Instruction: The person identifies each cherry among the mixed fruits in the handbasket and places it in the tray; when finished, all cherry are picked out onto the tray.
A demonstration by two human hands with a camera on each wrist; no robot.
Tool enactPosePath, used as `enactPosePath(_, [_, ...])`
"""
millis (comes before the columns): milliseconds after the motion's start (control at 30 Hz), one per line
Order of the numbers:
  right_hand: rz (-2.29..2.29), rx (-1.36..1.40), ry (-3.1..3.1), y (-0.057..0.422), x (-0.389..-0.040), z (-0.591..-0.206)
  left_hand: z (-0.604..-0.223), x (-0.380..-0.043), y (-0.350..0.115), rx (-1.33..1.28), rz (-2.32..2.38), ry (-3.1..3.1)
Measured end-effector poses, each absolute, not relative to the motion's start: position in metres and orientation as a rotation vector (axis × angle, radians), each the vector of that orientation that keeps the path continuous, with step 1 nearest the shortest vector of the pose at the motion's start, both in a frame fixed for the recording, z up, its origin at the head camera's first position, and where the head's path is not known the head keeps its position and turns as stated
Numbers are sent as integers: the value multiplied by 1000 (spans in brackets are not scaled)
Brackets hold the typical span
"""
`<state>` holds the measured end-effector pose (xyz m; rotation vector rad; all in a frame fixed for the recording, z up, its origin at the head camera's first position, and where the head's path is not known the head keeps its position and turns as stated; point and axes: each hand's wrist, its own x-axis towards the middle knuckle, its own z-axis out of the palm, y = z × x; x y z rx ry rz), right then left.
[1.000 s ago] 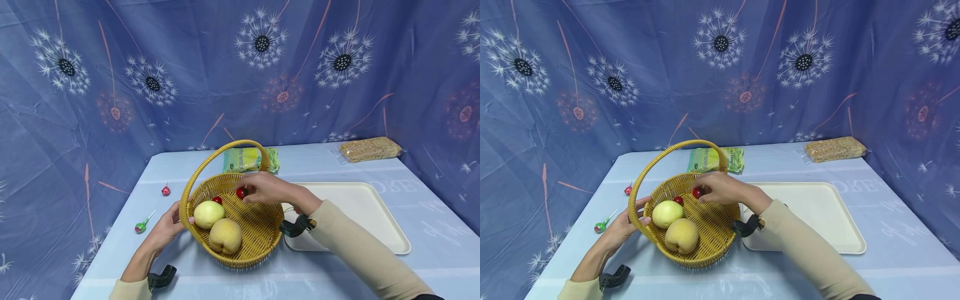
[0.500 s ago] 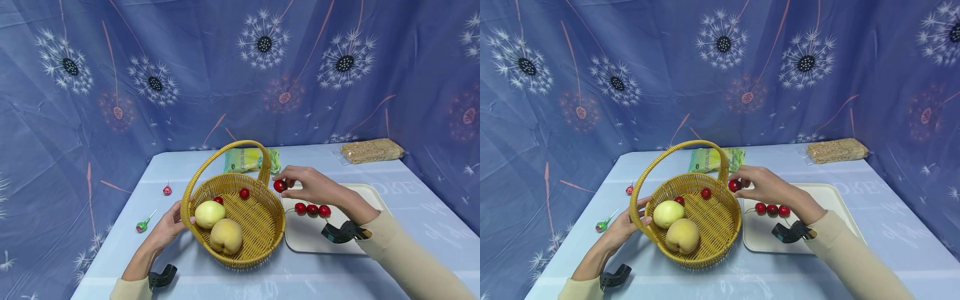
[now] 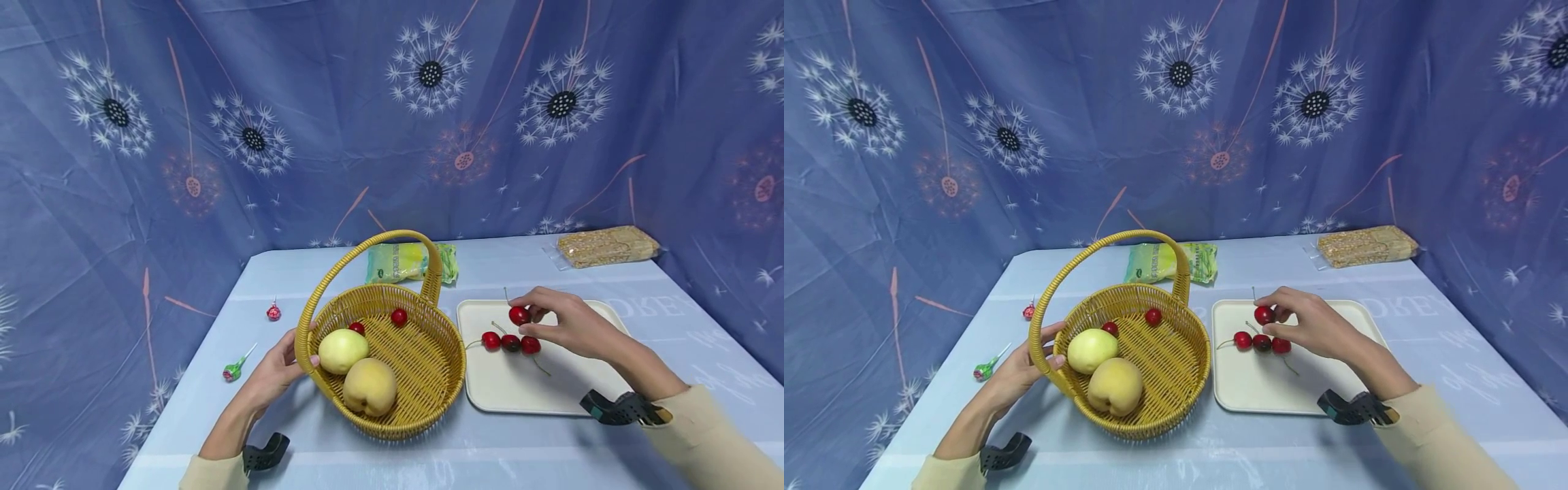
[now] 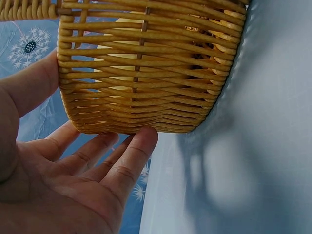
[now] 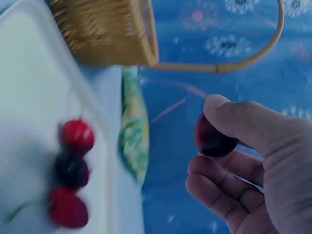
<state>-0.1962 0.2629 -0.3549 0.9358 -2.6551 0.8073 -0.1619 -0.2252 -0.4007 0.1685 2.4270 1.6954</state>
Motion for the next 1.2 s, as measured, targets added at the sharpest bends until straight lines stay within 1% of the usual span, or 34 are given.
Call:
enactPosePath(267, [726,816,-2675,295,-194,-383,-401,-162,-226,174,1704,2419])
enactPosePath(467, [760,816,-2669,308,-191,-405,-402,-162,-225,185,1708,2418])
enactPosePath(633, [764,728,-2758,316,-189,-418,-402,-161,-225,178,1707,2414])
enactPosePath(800, [761,665,-2837,319,-191,-424,-401,-161,-225,172,1704,2416])
enactPosePath(1200, [679,651,-2874,317,-193,-430,-402,-161,-225,174,1698,2423])
